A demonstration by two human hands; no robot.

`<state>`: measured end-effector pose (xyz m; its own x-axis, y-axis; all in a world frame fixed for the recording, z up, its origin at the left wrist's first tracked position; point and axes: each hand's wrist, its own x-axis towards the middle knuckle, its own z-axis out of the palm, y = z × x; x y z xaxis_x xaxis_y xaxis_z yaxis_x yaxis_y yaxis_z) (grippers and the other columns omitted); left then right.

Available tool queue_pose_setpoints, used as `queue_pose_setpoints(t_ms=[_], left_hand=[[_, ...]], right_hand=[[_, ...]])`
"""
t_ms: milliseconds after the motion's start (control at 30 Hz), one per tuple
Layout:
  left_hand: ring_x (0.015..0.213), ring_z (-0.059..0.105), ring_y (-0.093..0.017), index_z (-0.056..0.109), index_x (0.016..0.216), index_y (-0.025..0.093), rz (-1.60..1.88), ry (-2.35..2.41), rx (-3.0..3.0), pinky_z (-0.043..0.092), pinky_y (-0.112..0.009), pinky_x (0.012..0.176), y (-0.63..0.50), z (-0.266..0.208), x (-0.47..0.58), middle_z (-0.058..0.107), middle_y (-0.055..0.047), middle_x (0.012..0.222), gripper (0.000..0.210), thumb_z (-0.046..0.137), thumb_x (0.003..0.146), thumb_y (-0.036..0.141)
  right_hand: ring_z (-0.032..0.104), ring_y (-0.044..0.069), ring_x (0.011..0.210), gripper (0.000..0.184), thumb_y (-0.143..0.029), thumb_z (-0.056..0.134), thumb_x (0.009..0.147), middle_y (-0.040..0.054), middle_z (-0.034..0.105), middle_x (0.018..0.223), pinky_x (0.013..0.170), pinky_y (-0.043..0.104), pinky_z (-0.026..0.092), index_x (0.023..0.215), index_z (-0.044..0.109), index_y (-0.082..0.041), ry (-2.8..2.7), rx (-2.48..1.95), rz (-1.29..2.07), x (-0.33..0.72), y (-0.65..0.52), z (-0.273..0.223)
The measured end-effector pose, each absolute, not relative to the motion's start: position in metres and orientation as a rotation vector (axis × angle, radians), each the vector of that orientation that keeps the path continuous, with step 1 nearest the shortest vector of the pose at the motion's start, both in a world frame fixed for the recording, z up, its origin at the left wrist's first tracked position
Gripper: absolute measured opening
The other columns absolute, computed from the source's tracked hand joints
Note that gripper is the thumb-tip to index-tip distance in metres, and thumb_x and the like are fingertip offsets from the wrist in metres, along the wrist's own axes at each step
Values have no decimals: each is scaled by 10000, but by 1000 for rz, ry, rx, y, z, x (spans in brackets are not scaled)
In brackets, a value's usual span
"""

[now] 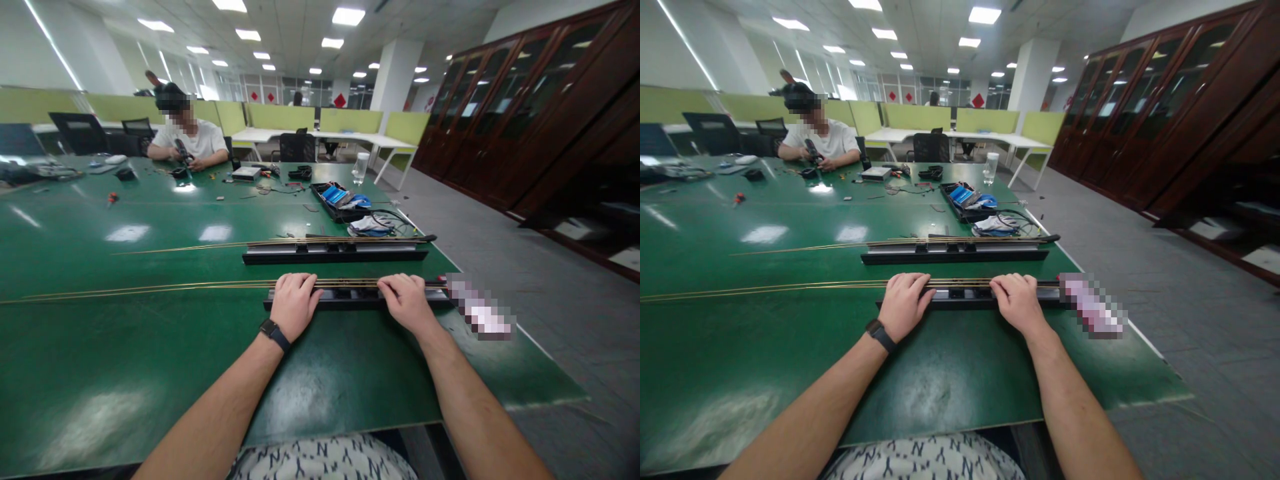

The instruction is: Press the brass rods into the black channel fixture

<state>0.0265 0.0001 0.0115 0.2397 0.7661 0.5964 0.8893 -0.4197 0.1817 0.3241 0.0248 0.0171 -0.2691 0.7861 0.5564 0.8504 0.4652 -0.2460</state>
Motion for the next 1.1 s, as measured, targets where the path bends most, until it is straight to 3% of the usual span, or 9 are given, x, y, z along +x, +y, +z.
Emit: queue_pose_setpoints(t_ms=[1100], left_hand=[[1047,629,-255,655,1212,201,-944,-1557,-2304,426,-441,1011,0,9,26,710,-94,1131,287,592,984,364]], right_hand=[[625,199,879,274,-421,482,1020,22,742,923,890,404,296,927,677,-253,-2084,-1367,-100,323,27,13]])
